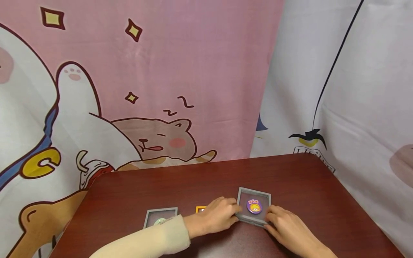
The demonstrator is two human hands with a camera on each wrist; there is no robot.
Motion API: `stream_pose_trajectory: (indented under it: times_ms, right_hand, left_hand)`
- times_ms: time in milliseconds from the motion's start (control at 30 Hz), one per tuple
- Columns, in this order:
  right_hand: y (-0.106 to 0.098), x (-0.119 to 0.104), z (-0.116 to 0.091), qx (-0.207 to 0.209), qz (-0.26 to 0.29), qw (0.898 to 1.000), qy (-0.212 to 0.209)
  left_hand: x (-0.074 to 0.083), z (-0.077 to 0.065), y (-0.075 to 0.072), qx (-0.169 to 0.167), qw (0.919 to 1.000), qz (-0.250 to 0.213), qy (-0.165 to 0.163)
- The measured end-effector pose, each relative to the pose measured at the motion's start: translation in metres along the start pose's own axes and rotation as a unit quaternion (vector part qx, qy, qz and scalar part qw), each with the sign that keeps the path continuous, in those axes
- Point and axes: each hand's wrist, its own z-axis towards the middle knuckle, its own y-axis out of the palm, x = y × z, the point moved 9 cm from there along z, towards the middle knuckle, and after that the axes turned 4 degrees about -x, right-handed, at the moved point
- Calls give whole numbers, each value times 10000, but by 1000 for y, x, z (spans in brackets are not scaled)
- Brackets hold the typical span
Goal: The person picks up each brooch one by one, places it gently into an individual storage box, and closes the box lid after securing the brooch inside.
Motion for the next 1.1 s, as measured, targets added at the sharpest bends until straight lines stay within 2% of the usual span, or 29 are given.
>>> stream_pose_trajectory:
  times_ms: [200,333,500,800,1100]
  right_hand:
    - [5,1,0,-229,-22,9996,173]
    - [6,3,-1,-252,38,9995,181]
    - [8,3,1,-295,265,9992,93]
    - [9,-1,3,-362,393,9985,-131]
    - [12,0,3,-528,347,9980,-33]
  left_hand:
    - [4,1,7,-146,9999,-17,85]
    - [5,1,10,-128,9999,12,108]
    - [6,3,10,10,9998,109,167]
    - [5,5,9,-57,9991,415,23]
    - [5,4,9,-110,9994,312,22]
